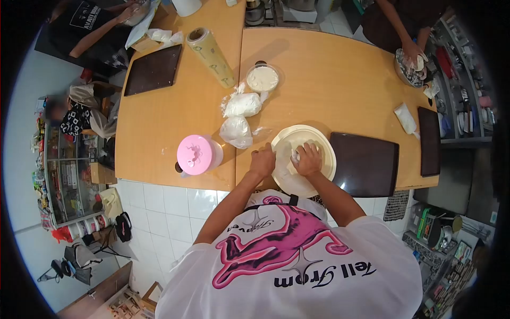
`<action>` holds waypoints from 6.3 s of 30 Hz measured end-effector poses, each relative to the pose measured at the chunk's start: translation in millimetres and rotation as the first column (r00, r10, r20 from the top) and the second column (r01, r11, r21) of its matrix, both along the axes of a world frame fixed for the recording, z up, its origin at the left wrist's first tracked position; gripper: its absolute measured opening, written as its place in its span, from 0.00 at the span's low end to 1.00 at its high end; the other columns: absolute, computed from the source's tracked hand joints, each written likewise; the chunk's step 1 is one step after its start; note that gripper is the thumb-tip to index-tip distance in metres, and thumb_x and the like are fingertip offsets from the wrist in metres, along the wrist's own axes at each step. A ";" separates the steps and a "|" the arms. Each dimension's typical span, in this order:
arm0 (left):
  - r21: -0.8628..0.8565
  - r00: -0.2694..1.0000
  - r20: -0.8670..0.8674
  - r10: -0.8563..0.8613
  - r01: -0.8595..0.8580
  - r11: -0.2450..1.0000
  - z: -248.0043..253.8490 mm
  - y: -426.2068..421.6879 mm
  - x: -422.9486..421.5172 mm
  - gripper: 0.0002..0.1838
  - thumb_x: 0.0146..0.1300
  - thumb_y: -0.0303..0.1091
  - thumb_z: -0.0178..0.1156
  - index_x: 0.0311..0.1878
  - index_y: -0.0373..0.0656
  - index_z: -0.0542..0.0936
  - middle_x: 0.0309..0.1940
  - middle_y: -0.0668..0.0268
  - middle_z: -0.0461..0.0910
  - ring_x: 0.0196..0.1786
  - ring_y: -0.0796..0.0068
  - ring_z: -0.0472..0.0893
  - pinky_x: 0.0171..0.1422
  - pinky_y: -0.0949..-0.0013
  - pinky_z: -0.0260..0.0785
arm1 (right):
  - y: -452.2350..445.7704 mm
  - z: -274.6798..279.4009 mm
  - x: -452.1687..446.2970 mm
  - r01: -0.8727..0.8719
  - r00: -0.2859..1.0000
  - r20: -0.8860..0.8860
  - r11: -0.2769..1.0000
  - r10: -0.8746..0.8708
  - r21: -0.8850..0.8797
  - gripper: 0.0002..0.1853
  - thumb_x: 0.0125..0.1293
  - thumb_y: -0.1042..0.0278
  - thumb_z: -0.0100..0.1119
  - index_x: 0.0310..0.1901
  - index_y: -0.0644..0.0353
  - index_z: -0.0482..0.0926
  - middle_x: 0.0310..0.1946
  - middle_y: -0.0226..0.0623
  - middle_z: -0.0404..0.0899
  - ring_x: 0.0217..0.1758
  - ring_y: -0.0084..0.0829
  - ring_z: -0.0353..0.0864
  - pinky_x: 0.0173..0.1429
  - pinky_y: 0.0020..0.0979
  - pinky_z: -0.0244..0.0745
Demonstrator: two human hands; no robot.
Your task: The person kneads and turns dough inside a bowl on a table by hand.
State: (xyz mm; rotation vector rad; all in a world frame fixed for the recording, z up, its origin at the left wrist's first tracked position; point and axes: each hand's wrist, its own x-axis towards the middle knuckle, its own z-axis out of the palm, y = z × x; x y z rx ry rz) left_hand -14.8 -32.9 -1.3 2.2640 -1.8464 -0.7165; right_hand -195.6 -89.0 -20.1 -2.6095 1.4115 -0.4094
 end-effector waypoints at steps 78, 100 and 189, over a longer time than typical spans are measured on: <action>0.076 0.995 -0.046 0.088 -0.084 0.993 9.5 2.4 -2.5 0.20 0.56 0.35 0.59 0.49 0.36 0.68 0.35 0.48 0.81 0.41 0.50 0.82 0.53 0.44 0.64 | 0.9 64.0 -46.2 -0.367 0.863 -0.181 0.832 0.472 0.416 0.31 0.47 0.63 0.68 0.56 0.52 0.72 0.50 0.41 0.76 0.60 0.42 0.70 0.65 0.51 0.59; 0.053 0.996 -0.030 0.081 -0.079 0.995 5.9 5.4 1.1 0.20 0.56 0.36 0.57 0.50 0.37 0.67 0.35 0.48 0.81 0.40 0.50 0.82 0.50 0.45 0.66 | 5.0 89.6 -35.5 -0.017 0.979 0.197 0.948 -0.049 0.318 0.25 0.55 0.58 0.64 0.52 0.63 0.76 0.47 0.51 0.78 0.54 0.49 0.75 0.57 0.40 0.71; -0.004 0.997 -0.075 -0.017 0.016 1.000 1.4 5.7 -0.3 0.19 0.56 0.35 0.58 0.47 0.36 0.68 0.35 0.46 0.79 0.42 0.49 0.79 0.54 0.46 0.62 | 4.0 -10.5 0.5 -0.049 0.999 0.014 0.996 0.051 -0.074 0.14 0.54 0.50 0.61 0.37 0.49 0.82 0.43 0.34 0.77 0.49 0.40 0.70 0.54 0.49 0.58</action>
